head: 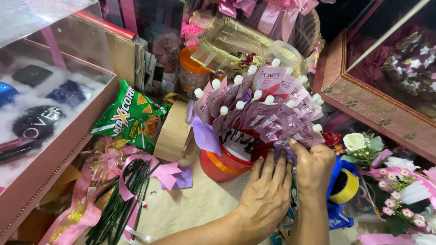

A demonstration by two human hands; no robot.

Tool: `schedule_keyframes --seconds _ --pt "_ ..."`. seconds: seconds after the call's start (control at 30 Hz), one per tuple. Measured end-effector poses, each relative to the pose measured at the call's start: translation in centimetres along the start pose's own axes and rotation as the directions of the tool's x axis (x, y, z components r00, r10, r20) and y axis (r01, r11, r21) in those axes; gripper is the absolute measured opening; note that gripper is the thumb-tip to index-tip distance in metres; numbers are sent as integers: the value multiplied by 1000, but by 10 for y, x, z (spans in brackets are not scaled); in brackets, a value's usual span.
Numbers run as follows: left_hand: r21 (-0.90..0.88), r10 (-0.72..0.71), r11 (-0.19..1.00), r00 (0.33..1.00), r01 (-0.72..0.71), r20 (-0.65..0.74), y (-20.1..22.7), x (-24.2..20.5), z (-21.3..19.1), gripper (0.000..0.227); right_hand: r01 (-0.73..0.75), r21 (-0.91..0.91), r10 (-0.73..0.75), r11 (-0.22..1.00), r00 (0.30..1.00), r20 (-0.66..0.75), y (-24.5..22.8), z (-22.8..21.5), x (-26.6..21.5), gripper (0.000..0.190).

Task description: Assembling a gift bouquet by arranging and inserting individual product packets into a red container.

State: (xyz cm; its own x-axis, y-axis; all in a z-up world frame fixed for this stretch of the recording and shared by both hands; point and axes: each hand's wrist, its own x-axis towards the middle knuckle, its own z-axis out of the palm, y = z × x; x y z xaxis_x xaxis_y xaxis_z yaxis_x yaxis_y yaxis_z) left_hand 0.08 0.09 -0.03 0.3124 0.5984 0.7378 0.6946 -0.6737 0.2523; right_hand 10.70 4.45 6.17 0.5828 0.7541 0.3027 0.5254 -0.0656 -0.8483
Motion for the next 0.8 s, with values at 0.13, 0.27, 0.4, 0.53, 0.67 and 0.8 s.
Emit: schedule_keyframes --seconds 0.13,0.27,0.4,0.53,0.67,0.8 --pt "-13 -6 1000 999 6 -43 -1 0 4 46 74 -9 -73 997 996 55 18 0 5 48" --pt "-17 -1 1000 1000 1 -8 0 -1 4 46 92 -17 -92 996 996 15 19 1 5 67" --pt "0 -2 1000 1000 2 -16 0 -1 3 46 64 -14 -64 998 998 15 21 3 6 65" --pt "12 -2 1000 1000 1 10 0 0 4 48 -9 5 9 1000 999 32 15 4 1 50" --pt "23 -1 1000 1000 1 2 0 1 0 49 65 -78 -64 995 998 17 28 5 6 47" --pt "-3 -3 1000 1000 3 -31 0 1 0 48 77 -135 -77 988 997 6 31 7 8 55"
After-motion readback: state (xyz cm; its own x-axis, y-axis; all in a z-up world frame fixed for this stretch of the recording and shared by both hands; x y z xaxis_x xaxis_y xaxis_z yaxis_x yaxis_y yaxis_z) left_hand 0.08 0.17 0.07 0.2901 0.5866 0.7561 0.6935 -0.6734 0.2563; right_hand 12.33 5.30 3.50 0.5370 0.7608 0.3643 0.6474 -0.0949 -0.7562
